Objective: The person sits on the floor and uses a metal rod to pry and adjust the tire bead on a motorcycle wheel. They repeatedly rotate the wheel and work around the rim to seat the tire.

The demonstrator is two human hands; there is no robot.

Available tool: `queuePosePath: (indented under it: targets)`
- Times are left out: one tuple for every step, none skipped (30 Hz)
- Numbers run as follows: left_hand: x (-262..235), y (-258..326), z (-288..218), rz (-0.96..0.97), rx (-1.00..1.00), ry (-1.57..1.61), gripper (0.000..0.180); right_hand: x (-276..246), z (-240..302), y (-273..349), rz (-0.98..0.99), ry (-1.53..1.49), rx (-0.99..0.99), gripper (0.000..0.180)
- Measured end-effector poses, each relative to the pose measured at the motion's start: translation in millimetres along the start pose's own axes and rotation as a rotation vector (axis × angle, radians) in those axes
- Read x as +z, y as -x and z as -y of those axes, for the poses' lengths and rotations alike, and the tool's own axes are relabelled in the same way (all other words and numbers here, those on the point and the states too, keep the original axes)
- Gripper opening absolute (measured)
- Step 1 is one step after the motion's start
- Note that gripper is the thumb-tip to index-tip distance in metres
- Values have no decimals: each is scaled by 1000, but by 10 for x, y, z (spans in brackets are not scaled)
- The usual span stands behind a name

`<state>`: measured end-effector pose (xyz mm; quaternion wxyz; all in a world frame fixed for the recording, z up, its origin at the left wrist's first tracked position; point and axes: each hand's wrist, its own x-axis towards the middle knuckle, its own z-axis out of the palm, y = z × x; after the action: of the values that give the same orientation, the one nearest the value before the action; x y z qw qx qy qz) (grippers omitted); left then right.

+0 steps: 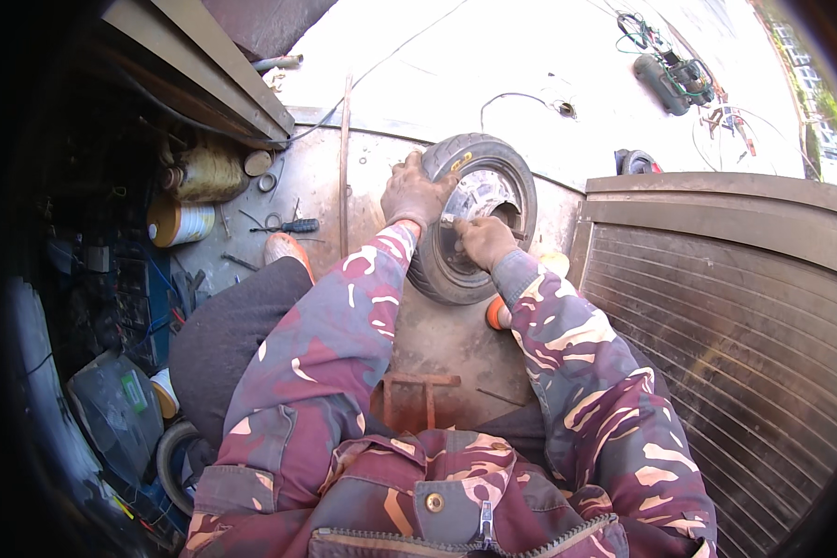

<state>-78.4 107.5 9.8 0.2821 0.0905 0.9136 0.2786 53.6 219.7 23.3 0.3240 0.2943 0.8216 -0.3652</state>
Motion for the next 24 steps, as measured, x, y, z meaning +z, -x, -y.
queuePosePath:
  targets:
    - [1,5,-4,-2,0,-5,88,58,-14,-21,-10,-57,-2,42]
    - [0,9,-11,-1,1,-4,88,120,-10,-43,-24,-130,-10,40]
    - [-7,9,-16,-2,4,-1,88,157,-7,-60,-33,-288,53,38]
    - [-13,12,-18,-3,4,0,88,194,4,-69,-52,-448,116,36]
    - [-19,8,-25,-6,17,7,88,215,22,-79,-60,-692,254,36]
    - [-27,5,-33,-9,24,12,88,227,29,-67,-26,-955,363,35]
    - [-35,16,-23,-2,18,15,88,225,40,-62,-28,-988,366,37]
    - [-36,36,-9,5,11,6,88,210,33,-42,-35,-986,412,40]
    - [-38,26,-21,16,-1,2,88,193,26,-31,-53,-914,339,41]
    - [-38,25,-23,26,-14,-1,88,182,7,-15,-84,-833,266,42]
    - [-40,27,-18,26,-6,-1,88,181,-11,-10,-109,-798,197,42]
    - [-41,26,-15,20,-5,-4,88,181,-40,-9,-134,-754,137,42]
    - [-40,22,-17,14,-1,-7,88,180,-67,-28,-144,-693,122,42]
    - [-35,22,-20,11,2,-8,88,197,-97,-43,-159,-668,123,41]
    - [-29,25,-21,5,3,-3,89,213,-128,-61,-174,-644,125,41]
    - [-27,21,-22,10,6,-2,89,235,-147,-86,-189,-628,126,41]
    - [-29,14,-22,17,7,-2,89,247,-170,-98,-199,-547,138,42]
    - [-31,10,-15,24,4,-1,90,260,-173,-116,-227,-550,133,43]
    - [-34,6,-8,24,12,10,90,268,-173,-115,-260,-553,140,45]
    - [-29,3,-6,16,13,8,90,270,-175,-91,-293,-555,149,46]
    - [-20,1,-8,11,9,7,90,262,-180,-46,-316,-475,111,50]
    - [-12,-3,-12,6,9,9,90,244,-190,21,-279,-390,73,51]
    - [-7,-7,-15,6,6,-2,90,214,-214,118,-244,-304,33,51]
    - [-6,-11,-15,10,5,-7,90,217,-229,228,-209,-217,-8,52]
